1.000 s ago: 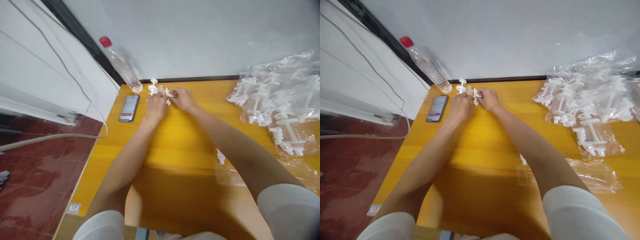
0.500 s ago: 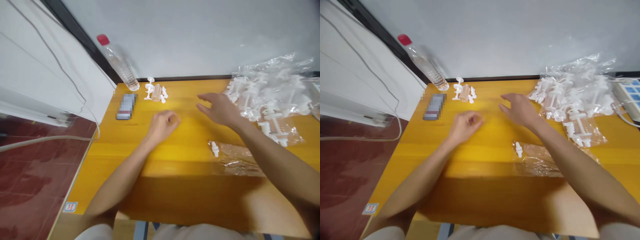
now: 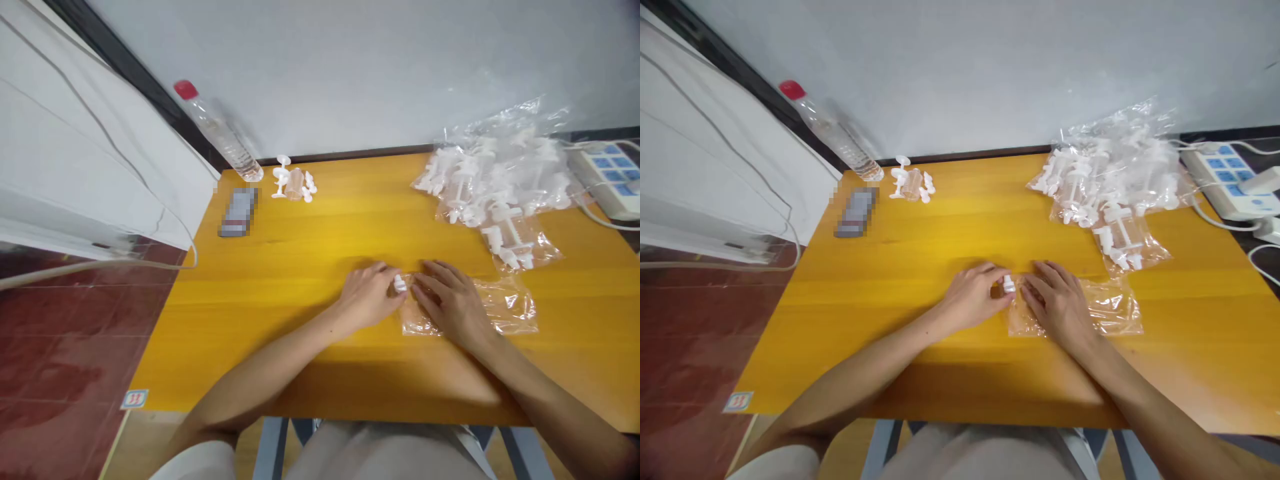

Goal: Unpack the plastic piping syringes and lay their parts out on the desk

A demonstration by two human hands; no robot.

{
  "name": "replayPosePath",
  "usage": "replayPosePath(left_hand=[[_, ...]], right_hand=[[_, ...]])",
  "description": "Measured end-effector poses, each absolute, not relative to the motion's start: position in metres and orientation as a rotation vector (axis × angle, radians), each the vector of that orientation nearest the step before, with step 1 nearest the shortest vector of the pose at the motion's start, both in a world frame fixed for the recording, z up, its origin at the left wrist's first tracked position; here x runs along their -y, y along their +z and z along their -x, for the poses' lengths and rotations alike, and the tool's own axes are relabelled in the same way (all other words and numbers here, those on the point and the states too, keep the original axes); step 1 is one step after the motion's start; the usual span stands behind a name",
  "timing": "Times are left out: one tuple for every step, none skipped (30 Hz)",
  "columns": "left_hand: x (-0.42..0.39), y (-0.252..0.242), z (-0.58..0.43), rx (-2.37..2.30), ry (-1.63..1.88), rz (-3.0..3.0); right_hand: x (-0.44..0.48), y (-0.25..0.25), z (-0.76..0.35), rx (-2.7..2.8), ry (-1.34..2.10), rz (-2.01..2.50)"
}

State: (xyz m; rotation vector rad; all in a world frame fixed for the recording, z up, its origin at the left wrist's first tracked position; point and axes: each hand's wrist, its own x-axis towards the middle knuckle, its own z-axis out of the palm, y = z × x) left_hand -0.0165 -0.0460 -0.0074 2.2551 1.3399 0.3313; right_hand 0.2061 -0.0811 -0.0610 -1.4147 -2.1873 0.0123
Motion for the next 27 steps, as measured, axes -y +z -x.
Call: replayPosePath(left_hand=[[0.047, -0.005, 0.017, -1.351, 0.297, -2.252], [0.048, -0.004, 0.018, -1.366, 0.279, -2.235], [0.048, -0.003, 0.021, -1.385, 0.274, -2.209], [0.048, -0.003, 0.025, -1.405, 0.281, -2.174], [0.047, -0.004, 0.03, -1.413, 0.294, -2.133], [0.046, -0.006, 0.036, -1.411, 0.314, -2.089], [0.044, -0.008, 0.042, -1.405, 0.336, -2.045], [0.042, -0.009, 0.048, -1.399, 0.359, -2.007], [0.04, -0.011, 0.053, -1.4, 0.382, -1.977], [0.038, -0.012, 0.058, -1.407, 0.404, -1.953], [0.036, -0.012, 0.063, -1.416, 0.421, -1.931], [0.034, -0.013, 0.067, -1.426, 0.437, -1.91], [0.032, -0.013, 0.07, -1.429, 0.452, -1.886], [0.029, -0.014, 0.073, -1.426, 0.467, -1.862], [0.027, -0.015, 0.075, -1.42, 0.484, -1.842], [0.025, -0.016, 0.077, -1.41, 0.503, -1.826], [0.022, -0.018, 0.079, -1.399, 0.523, -1.814], [0.02, -0.021, 0.081, -1.39, 0.547, -1.8], [0.018, -0.023, 0.082, -1.382, 0.574, -1.774], [0.017, -0.026, 0.084, -1.371, 0.603, -1.732], [0.015, -0.029, 0.085, -1.355, 0.634, -1.676], [0.014, -0.032, 0.088, -1.34, 0.665, -1.613], [0.013, -0.034, 0.09, -1.325, 0.693, -1.548], [0.011, -0.036, 0.094, -1.308, 0.72, -1.486], [0.009, -0.037, 0.098, -1.29, 0.74, -1.428], [0.006, -0.037, 0.103, -1.271, 0.754, -1.379], [0.001, -0.036, 0.109, -1.255, 0.763, -1.341]], right_hand=[[0.08, -0.062, -0.205, 2.186, -0.004, 1.418], [0.079, -0.063, -0.205, 2.185, -0.014, 1.418], [0.078, -0.064, -0.205, 2.185, -0.02, 1.418], [0.078, -0.064, -0.206, 2.188, -0.024, 1.419], [0.077, -0.063, -0.207, 2.192, -0.027, 1.423], [0.077, -0.062, -0.209, 2.2, -0.027, 1.427], [0.076, -0.06, -0.211, 2.213, -0.025, 1.433], [0.075, -0.058, -0.213, 2.232, -0.02, 1.438], [0.074, -0.054, -0.215, 2.252, -0.015, 1.441], [0.073, -0.051, -0.216, 2.277, -0.008, 1.441], [0.072, -0.047, -0.217, 2.301, -0.001, 1.44], [0.071, -0.042, -0.216, 2.317, 0.004, 1.437], [0.069, -0.037, -0.214, 2.323, 0.011, 1.436], [0.067, -0.032, -0.209, 2.318, 0.026, 1.431], [0.064, -0.026, -0.202, 2.308, 0.053, 1.421], [0.06, -0.021, -0.193, 2.301, 0.097, 1.404], [0.056, -0.016, -0.182, 2.307, 0.164, 1.385], [0.05, -0.012, -0.169, 2.333, 0.254, 1.372], [0.044, -0.008, -0.156, 2.375, 0.356, 1.368], [0.037, -0.005, -0.142, 2.426, 0.46, 1.379], [0.031, -0.003, -0.129, 2.475, 0.553, 1.409], [0.024, -0.001, -0.117, 2.519, 0.624, 1.45], [0.018, 0.0, -0.107, 2.555, 0.669, 1.49], [0.013, 0.0, -0.099, 2.581, 0.69, 1.518], [0.008, 0.001, -0.093, 2.598, 0.699, 1.531], [0.003, 0.002, -0.089, 2.61, 0.705, 1.524], [-0.003, 0.003, -0.086, 2.616, 0.71, 1.502]])
